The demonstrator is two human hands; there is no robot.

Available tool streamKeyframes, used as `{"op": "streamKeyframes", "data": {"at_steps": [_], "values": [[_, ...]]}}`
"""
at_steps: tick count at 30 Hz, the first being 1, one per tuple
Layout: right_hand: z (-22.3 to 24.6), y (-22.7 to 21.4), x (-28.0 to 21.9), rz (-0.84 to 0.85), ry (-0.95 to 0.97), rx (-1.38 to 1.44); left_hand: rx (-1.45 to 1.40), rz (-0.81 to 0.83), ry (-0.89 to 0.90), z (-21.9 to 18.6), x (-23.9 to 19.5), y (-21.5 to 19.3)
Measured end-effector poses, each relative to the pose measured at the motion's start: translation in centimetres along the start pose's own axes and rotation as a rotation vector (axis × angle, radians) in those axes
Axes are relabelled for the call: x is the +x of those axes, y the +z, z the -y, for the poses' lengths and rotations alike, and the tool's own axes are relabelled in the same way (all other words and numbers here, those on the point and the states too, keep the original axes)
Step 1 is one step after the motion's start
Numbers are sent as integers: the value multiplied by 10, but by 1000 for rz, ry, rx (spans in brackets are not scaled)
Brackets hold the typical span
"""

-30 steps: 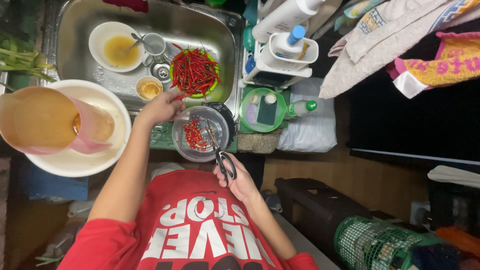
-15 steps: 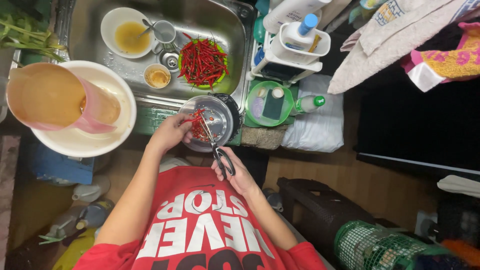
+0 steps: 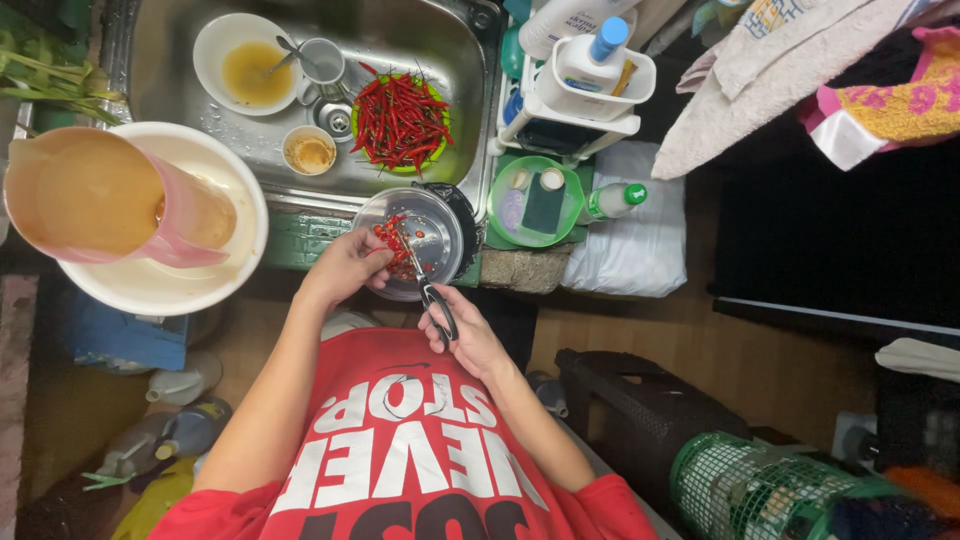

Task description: Cutting red chilies into a small bowl using scissors over a kitchen sink

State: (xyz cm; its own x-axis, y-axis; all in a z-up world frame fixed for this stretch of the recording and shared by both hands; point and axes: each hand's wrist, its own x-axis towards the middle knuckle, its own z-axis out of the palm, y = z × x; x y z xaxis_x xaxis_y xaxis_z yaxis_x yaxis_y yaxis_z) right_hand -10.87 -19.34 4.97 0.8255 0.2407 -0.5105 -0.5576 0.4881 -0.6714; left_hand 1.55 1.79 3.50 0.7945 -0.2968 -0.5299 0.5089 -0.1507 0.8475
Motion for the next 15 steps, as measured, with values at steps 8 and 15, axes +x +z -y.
{"op": "streamKeyframes", "data": {"at_steps": [8, 15], "values": [[-7, -4, 3, -23, 34, 94, -20, -56, -8, 10, 7, -3], [-6, -2, 6, -1, 53, 61, -7, -67, -13, -17, -9, 5]]}}
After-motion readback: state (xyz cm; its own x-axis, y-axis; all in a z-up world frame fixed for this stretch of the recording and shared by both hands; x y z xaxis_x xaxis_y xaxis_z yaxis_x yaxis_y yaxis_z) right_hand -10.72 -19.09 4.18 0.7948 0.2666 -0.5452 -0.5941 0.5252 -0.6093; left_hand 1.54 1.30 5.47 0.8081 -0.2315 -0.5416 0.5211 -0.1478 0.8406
